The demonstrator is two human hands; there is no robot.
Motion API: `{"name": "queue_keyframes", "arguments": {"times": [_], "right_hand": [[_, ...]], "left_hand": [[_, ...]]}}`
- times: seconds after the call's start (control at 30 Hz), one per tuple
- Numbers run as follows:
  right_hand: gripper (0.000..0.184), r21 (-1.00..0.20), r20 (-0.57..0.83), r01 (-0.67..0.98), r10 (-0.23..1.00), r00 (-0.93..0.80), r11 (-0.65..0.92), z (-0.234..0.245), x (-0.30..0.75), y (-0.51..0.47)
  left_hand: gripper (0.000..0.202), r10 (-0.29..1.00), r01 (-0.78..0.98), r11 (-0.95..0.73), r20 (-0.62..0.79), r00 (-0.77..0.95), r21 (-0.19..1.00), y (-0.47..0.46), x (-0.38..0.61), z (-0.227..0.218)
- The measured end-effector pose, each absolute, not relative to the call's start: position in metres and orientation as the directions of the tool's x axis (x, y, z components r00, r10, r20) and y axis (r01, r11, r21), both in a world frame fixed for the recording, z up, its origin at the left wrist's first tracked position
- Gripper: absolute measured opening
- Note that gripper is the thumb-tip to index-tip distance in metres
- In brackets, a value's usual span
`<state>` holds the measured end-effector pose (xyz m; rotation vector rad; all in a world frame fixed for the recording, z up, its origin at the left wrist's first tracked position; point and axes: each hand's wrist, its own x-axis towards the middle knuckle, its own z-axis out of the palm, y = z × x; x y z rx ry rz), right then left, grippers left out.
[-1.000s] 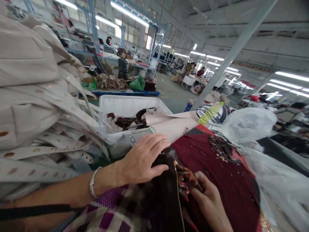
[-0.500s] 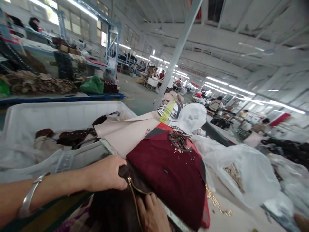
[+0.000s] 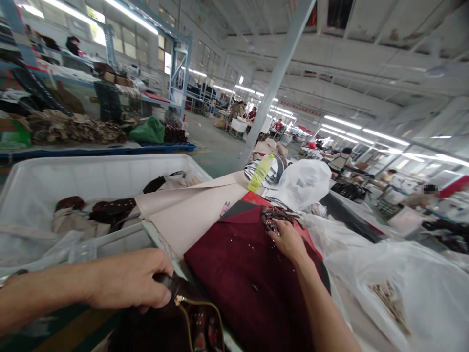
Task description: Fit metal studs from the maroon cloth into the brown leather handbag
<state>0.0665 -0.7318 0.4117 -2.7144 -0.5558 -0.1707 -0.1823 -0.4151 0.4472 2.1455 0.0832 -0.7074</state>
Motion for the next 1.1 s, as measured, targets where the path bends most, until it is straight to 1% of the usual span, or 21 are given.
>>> {"name": "queue_keyframes", "arguments": {"times": [0.03, 0.07, 0.1, 0.17, 0.2, 0.23, 0.27, 0.33, 0.4, 0.43, 0.47, 0.53, 0.57, 0.6, 0.63, 0.67, 0.77, 0.83, 0.93, 1.1], "right_hand": [[0.053, -0.320, 0.189, 0.404, 0.361, 0.913, -0.857, 0.405, 0.078, -0.726], [0.051, -0.319, 0.188, 0.406, 0.363, 0.913, -0.856, 0.400, 0.087, -0.720], [0.043, -0.323, 0.187, 0.407, 0.364, 0.912, -0.854, 0.397, 0.093, -0.715], [0.022, -0.347, 0.195, 0.410, 0.363, 0.911, -0.843, 0.395, 0.099, -0.707], [0.015, -0.366, 0.207, 0.411, 0.358, 0.911, -0.835, 0.396, 0.100, -0.705], [0.013, -0.390, 0.227, 0.409, 0.345, 0.911, -0.825, 0.399, 0.099, -0.703], [0.014, -0.419, 0.254, 0.401, 0.319, 0.913, -0.815, 0.403, 0.097, -0.703], [0.019, -0.496, 0.312, 0.364, 0.230, 0.922, -0.788, 0.413, 0.089, -0.702], [0.032, -0.604, 0.338, 0.327, 0.138, 0.931, -0.726, 0.426, 0.072, -0.701], [0.039, -0.655, 0.339, 0.321, 0.115, 0.934, -0.684, 0.433, 0.060, -0.700], [0.045, -0.721, 0.329, 0.321, 0.105, 0.938, -0.614, 0.438, 0.045, -0.697], [0.054, -0.881, 0.266, 0.285, 0.104, 0.958, -0.377, 0.445, 0.007, -0.689], [0.061, -0.944, 0.211, 0.230, 0.104, 0.972, -0.237, 0.447, -0.016, -0.684], [0.066, -0.982, 0.142, 0.153, 0.104, 0.984, -0.108, 0.447, -0.039, -0.678], [0.068, -0.998, 0.068, 0.069, 0.101, 0.993, -0.004, 0.446, -0.063, -0.672], [0.067, -0.998, -0.005, -0.011, 0.093, 0.996, 0.058, 0.445, -0.086, -0.665], [0.069, -0.977, -0.181, -0.185, 0.042, 0.983, 0.109, 0.440, -0.145, -0.646], [0.073, -0.955, -0.266, -0.265, 0.016, 0.964, 0.136, 0.435, -0.171, -0.635], [0.071, -0.943, -0.289, -0.288, 0.021, 0.957, 0.168, 0.424, -0.192, -0.626], [0.065, -0.938, -0.270, -0.285, 0.100, 0.958, 0.197, 0.408, -0.203, -0.623]], "left_hand": [[0.013, -0.178, 0.305, -0.649, -0.529, 0.830, 0.697, -0.414, -0.181, 0.450], [0.011, -0.175, 0.307, -0.660, -0.539, 0.824, 0.685, -0.413, -0.181, 0.453], [0.010, -0.174, 0.302, -0.673, -0.542, 0.822, 0.675, -0.411, -0.180, 0.454], [0.011, -0.158, 0.288, -0.697, -0.532, 0.832, 0.657, -0.407, -0.180, 0.453], [0.013, -0.144, 0.282, -0.704, -0.520, 0.842, 0.652, -0.405, -0.181, 0.451], [0.014, -0.130, 0.280, -0.704, -0.506, 0.852, 0.652, -0.403, -0.181, 0.447], [0.013, -0.118, 0.280, -0.699, -0.492, 0.862, 0.658, -0.401, -0.182, 0.444], [0.012, -0.115, 0.268, -0.683, -0.463, 0.879, 0.679, -0.397, -0.184, 0.438], [0.012, -0.134, 0.237, -0.674, -0.431, 0.892, 0.700, -0.394, -0.186, 0.435], [0.014, -0.156, 0.213, -0.667, -0.414, 0.897, 0.714, -0.392, -0.186, 0.434], [0.016, -0.183, 0.186, -0.657, -0.393, 0.901, 0.731, -0.391, -0.187, 0.433], [0.018, -0.238, 0.141, -0.622, -0.358, 0.903, 0.770, -0.388, -0.187, 0.431], [0.019, -0.258, 0.128, -0.603, -0.344, 0.903, 0.788, -0.387, -0.187, 0.429], [0.019, -0.269, 0.125, -0.585, -0.337, 0.902, 0.801, -0.386, -0.187, 0.427], [0.019, -0.273, 0.132, -0.570, -0.339, 0.900, 0.811, -0.386, -0.186, 0.423], [0.020, -0.274, 0.143, -0.558, -0.344, 0.898, 0.817, -0.385, -0.186, 0.420], [0.025, -0.280, 0.146, -0.524, -0.331, 0.901, 0.839, -0.385, -0.188, 0.410], [0.028, -0.282, 0.134, -0.509, -0.312, 0.907, 0.850, -0.386, -0.191, 0.407], [0.031, -0.281, 0.114, -0.510, -0.291, 0.915, 0.852, -0.389, -0.198, 0.413], [0.030, -0.267, 0.112, -0.534, -0.293, 0.918, 0.838, -0.394, -0.209, 0.420]]}}
